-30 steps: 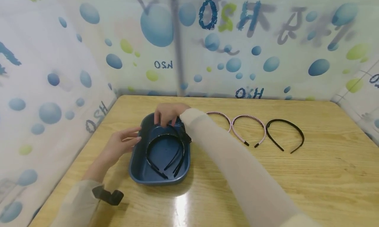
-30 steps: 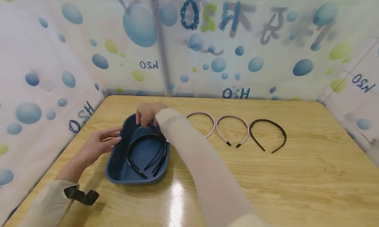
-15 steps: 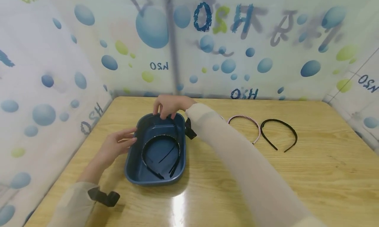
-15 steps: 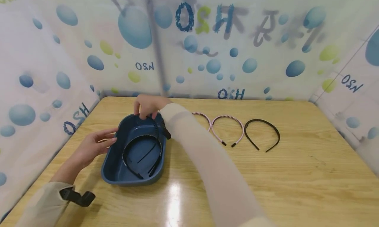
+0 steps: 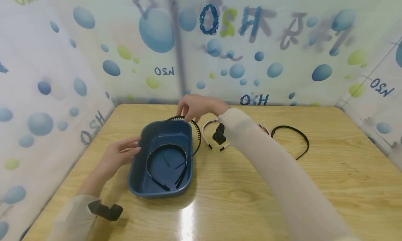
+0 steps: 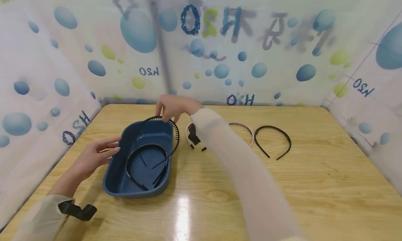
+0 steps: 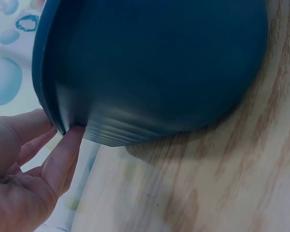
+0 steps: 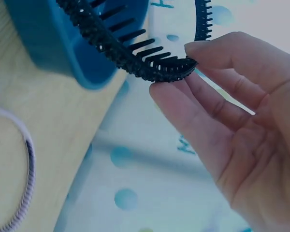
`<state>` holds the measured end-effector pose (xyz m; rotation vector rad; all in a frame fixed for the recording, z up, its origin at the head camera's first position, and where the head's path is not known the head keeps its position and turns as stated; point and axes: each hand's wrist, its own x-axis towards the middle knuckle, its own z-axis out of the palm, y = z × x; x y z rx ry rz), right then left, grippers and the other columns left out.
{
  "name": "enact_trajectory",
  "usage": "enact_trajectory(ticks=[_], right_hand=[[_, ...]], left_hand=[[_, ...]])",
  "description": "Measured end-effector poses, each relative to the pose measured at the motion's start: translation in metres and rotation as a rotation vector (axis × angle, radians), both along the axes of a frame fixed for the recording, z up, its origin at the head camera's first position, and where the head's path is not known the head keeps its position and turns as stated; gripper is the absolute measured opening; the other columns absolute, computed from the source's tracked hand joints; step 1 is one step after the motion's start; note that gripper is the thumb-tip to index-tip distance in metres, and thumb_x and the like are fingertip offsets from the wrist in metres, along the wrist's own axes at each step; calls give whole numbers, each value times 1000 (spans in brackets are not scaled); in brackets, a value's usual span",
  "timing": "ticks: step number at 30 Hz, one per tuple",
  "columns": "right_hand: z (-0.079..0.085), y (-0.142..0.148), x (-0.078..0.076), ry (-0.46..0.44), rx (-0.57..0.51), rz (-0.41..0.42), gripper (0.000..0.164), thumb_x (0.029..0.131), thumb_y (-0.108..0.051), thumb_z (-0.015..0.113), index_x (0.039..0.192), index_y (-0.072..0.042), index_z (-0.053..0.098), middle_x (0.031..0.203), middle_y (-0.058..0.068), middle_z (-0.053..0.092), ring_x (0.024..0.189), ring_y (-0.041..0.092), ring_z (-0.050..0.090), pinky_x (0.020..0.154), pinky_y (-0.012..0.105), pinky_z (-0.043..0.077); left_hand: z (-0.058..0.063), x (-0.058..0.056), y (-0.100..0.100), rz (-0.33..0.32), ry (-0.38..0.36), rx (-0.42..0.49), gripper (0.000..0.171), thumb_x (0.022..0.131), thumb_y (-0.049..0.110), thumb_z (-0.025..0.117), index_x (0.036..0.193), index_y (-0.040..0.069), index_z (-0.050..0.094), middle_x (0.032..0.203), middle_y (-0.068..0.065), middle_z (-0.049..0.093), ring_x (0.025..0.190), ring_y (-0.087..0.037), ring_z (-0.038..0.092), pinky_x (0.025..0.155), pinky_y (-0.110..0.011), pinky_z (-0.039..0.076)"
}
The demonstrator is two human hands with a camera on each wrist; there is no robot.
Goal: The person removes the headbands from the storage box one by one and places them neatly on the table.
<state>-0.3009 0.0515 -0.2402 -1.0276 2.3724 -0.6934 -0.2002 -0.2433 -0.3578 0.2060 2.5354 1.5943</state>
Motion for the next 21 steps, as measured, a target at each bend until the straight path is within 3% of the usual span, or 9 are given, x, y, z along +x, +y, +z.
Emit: enact_trajectory(ticks=[13, 21], right_hand=[[9, 57, 10, 50, 11, -47, 32, 86, -2, 56, 118, -2, 58, 99, 10, 60, 86, 22, 60, 64, 31, 53], [9, 82, 15, 62, 19, -62, 31, 86, -1, 56, 118, 0, 57, 99, 11, 60, 85, 23, 60, 64, 32, 53]], left_hand=[[1, 2, 1, 4, -10, -1, 57, 91, 24, 59, 137, -1, 38, 125, -30, 44, 108, -25, 53, 80, -31, 50], [2, 0, 1, 6, -20, -18, 57, 91, 24, 58, 138, 0, 37, 125, -29, 43, 111, -33, 50, 81, -32, 50]])
